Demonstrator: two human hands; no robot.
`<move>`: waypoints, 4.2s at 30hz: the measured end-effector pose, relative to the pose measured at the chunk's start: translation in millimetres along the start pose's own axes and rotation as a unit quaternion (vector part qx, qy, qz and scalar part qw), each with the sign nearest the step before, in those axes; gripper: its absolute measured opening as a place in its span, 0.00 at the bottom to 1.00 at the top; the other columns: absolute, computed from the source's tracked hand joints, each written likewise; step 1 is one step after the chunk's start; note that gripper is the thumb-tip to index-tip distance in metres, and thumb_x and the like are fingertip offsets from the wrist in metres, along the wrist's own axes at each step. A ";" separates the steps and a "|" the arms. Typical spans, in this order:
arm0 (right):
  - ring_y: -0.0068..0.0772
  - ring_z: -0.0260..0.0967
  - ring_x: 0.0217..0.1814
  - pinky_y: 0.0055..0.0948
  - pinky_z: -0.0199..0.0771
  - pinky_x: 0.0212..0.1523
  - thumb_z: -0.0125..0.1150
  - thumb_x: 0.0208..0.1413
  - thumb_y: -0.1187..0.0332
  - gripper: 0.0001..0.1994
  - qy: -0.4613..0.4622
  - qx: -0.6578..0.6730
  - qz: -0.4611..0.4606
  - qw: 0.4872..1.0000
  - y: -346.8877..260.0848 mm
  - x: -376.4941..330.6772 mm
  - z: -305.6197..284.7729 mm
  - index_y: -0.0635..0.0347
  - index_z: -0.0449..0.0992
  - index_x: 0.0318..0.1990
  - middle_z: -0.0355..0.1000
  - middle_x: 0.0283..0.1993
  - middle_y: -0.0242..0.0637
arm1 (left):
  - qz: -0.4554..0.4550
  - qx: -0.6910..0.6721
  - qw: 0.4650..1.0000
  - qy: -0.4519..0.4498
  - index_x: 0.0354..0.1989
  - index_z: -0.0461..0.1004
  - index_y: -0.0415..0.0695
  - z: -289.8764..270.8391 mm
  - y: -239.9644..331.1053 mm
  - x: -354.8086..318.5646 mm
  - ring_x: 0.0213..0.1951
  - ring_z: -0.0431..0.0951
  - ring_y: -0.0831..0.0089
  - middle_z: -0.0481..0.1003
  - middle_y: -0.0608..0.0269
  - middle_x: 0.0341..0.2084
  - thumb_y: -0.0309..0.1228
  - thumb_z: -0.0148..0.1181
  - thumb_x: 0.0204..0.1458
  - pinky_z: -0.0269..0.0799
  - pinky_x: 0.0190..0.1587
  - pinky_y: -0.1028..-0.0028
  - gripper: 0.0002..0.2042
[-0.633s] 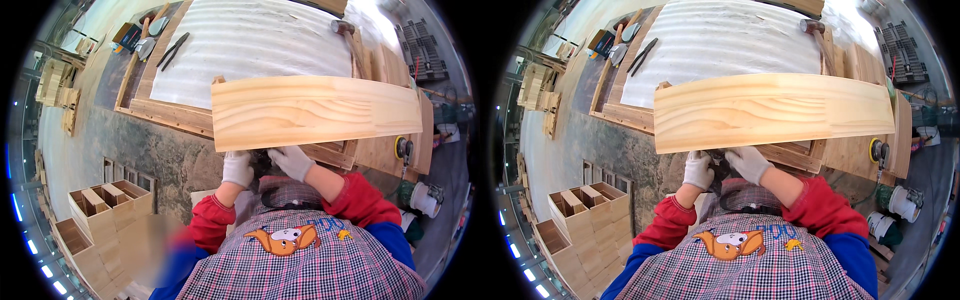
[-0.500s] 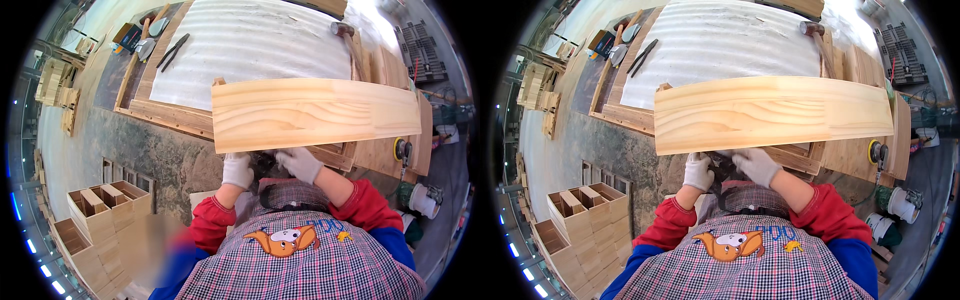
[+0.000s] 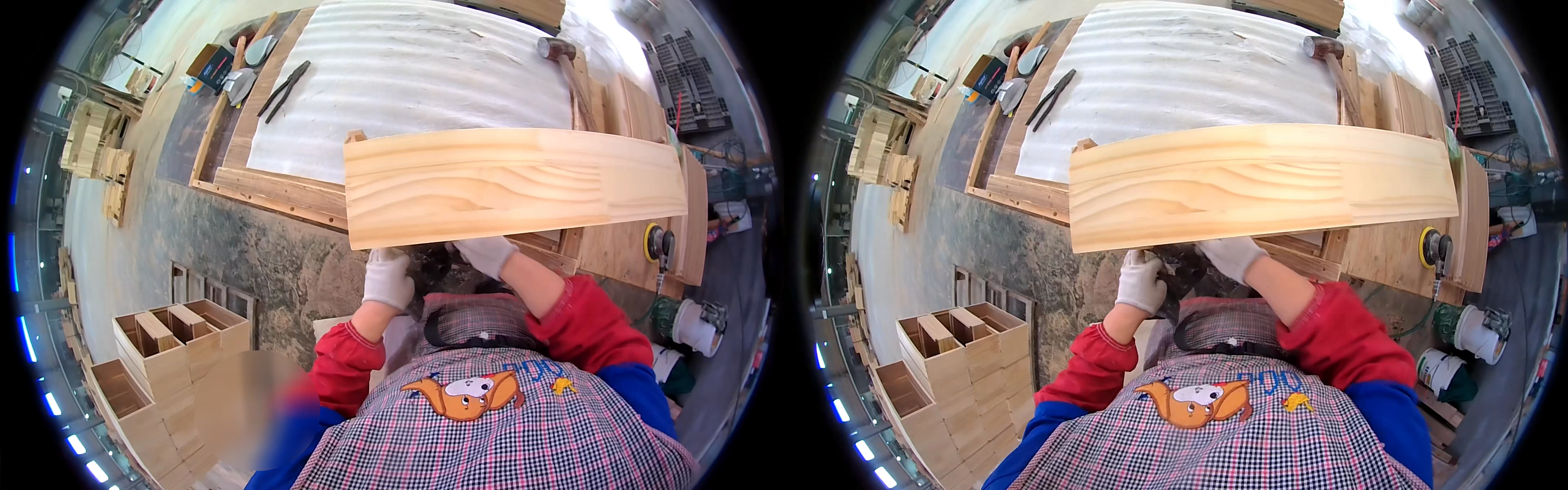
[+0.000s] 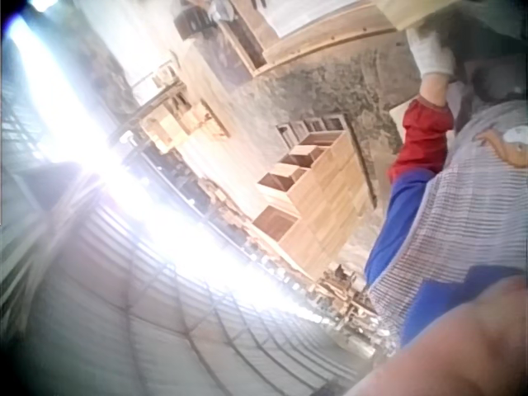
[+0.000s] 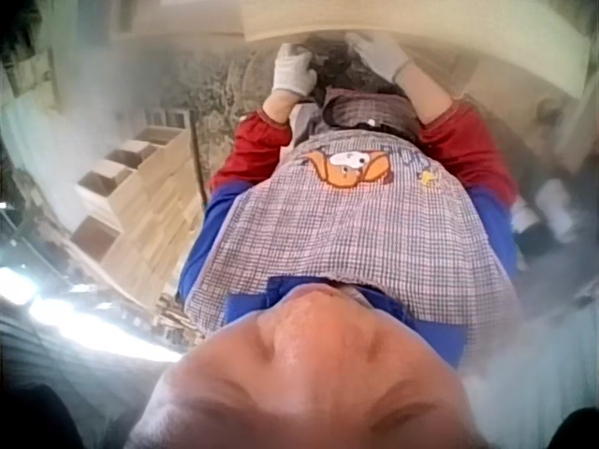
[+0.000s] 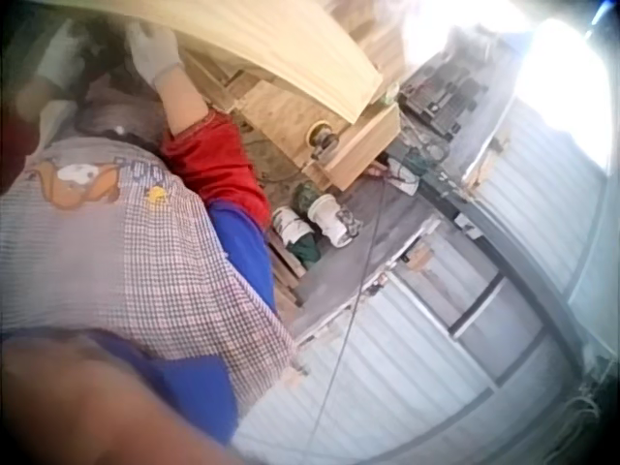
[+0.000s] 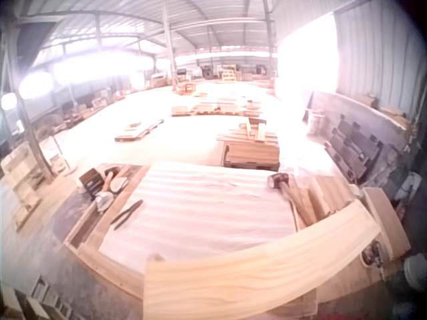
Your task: The person uses a hammer to tap a small wooden block, then wipes it with a cloth. They then assemble a larger wooden frame by fitting a flat wooden panel into it.
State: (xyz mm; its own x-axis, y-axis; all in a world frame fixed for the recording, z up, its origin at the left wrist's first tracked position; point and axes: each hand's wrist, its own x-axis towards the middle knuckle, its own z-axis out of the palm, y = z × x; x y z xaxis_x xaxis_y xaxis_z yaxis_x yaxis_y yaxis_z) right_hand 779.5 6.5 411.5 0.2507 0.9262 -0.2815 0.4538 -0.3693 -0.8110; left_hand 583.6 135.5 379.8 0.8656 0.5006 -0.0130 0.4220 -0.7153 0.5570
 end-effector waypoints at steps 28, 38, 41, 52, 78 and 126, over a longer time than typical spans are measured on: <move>0.13 0.61 0.22 0.16 0.63 0.22 0.52 0.66 0.64 0.20 0.048 0.439 0.211 0.872 9.2 -99.6 -34.1 0.58 0.68 0.63 0.71 0.31 0.28 | -0.040 -0.085 0.990 -0.107 0.35 0.80 0.40 -45.2 -16.6 4.7 0.44 0.76 0.53 0.77 0.45 0.37 0.23 0.53 0.38 0.72 0.52 0.62 0.14; 0.15 0.62 0.20 0.16 0.60 0.18 0.54 0.65 0.64 0.16 0.228 0.493 0.265 0.797 57.4 -196.3 -61.2 0.58 0.69 0.58 0.68 0.27 0.27 | -0.141 -0.380 0.901 0.154 0.43 0.73 0.40 -198.8 -171.0 115.9 0.39 0.75 0.73 0.75 0.62 0.39 0.17 0.49 0.43 0.74 0.47 0.75 0.17; 0.15 0.62 0.20 0.17 0.61 0.19 0.55 0.65 0.64 0.17 0.228 0.509 0.275 0.783 65.9 -218.5 -65.3 0.58 0.70 0.58 0.68 0.28 0.26 | -0.110 -0.225 0.953 0.169 0.65 0.61 0.38 -205.1 -200.7 155.2 0.60 0.69 0.66 0.69 0.55 0.57 0.21 0.59 0.50 0.64 0.63 0.68 0.31; 0.15 0.64 0.21 0.18 0.61 0.19 0.59 0.60 0.65 0.10 0.387 0.349 0.322 0.791 64.9 -279.5 -170.7 0.55 0.72 0.48 0.69 0.27 0.24 | 0.070 -0.476 0.877 0.000 0.71 0.55 0.41 -182.6 26.0 132.8 0.68 0.60 0.60 0.61 0.55 0.67 0.29 0.50 0.59 0.54 0.70 0.60 0.29; 0.08 0.59 0.28 0.12 0.57 0.26 0.55 0.66 0.68 0.11 0.624 0.334 -0.001 0.707 37.1 -208.2 -196.6 0.60 0.72 0.53 0.66 0.33 0.19 | 0.071 -0.561 0.819 0.095 0.47 0.66 0.40 -169.6 81.9 66.6 0.57 0.63 0.63 0.66 0.55 0.46 0.33 0.56 0.42 0.48 0.68 0.62 0.22; 0.32 0.70 0.60 0.31 0.72 0.58 0.51 0.69 0.63 0.20 0.637 0.333 0.046 0.694 119.6 -249.7 -128.6 0.58 0.65 0.65 0.68 0.62 0.36 | -0.065 -0.702 0.694 0.147 0.70 0.59 0.41 -97.8 40.9 -3.3 0.74 0.47 0.61 0.52 0.54 0.72 0.60 0.26 0.66 0.41 0.74 0.60 0.37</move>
State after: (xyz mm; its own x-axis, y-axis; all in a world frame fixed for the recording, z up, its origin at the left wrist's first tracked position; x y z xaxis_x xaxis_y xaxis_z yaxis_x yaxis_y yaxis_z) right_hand 881.1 -278.6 450.7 0.9972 -0.0735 -0.0095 -0.0030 0.0879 -0.9961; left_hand 571.6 152.3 483.9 0.6655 0.7416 -0.0847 -0.3642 0.4217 0.8304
